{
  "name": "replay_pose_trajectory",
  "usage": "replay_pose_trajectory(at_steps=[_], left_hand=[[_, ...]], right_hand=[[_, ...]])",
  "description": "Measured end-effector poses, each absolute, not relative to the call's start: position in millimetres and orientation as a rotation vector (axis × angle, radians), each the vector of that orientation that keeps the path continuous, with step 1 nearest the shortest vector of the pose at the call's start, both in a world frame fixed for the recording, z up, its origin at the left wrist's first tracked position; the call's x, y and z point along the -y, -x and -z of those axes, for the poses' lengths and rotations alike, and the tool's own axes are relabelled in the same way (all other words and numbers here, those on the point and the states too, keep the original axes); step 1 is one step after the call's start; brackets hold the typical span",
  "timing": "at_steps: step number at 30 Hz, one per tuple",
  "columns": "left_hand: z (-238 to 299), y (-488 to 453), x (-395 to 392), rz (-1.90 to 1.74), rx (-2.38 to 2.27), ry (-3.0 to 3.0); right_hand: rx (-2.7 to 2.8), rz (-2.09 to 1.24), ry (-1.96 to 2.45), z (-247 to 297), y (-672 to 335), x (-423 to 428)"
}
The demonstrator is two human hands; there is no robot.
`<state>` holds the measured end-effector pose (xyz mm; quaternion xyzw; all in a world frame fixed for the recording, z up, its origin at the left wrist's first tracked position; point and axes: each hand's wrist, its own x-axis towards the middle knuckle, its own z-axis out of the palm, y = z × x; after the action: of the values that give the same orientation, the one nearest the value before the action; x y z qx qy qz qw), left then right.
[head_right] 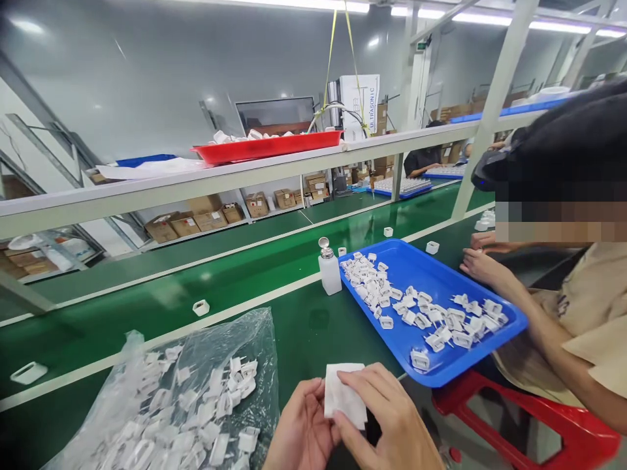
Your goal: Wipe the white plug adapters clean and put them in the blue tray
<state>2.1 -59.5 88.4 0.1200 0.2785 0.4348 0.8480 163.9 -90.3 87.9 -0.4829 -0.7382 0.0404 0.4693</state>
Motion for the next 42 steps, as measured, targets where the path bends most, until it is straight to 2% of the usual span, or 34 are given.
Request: replay_pose_trajectory(at_steps=[4,10,19,28,32,38,42], left_hand=[[-89.6,5.2,67.7,-0.922,-0.617,-0.257],[-104.8,9.9,76.8,-0.936,-0.617,-0.451],[-101.7,9.8,76.9,-0.911,-0.697,-0.440],[-94.3,3.9,77.3,-1.032,-0.720,-0.341],[-87.5,6.9,76.2,-1.005,-0.700,-0.291],[-94.7,8.0,75.8,-0.949,-0.652,-0.442],[-95.5,4.4,76.4,-0.922,-0.697,-0.492]], right_hand=[[1.797,-0.011,1.131,-105.0,-167.8,97.9],[2.057,0.132,1.018,-110.4,-161.4,92.6],[1.784,-0.079,1.159,-97.0,-157.7,83.9],[2.200,0.112,0.966,-94.7,-155.8,93.8],[2.190,0.018,1.007,-90.2,-154.1,96.3],[1.815,-0.306,1.120,-101.4,-156.1,96.6],[1.854,-0.376,1.173,-105.0,-157.0,96.9]])
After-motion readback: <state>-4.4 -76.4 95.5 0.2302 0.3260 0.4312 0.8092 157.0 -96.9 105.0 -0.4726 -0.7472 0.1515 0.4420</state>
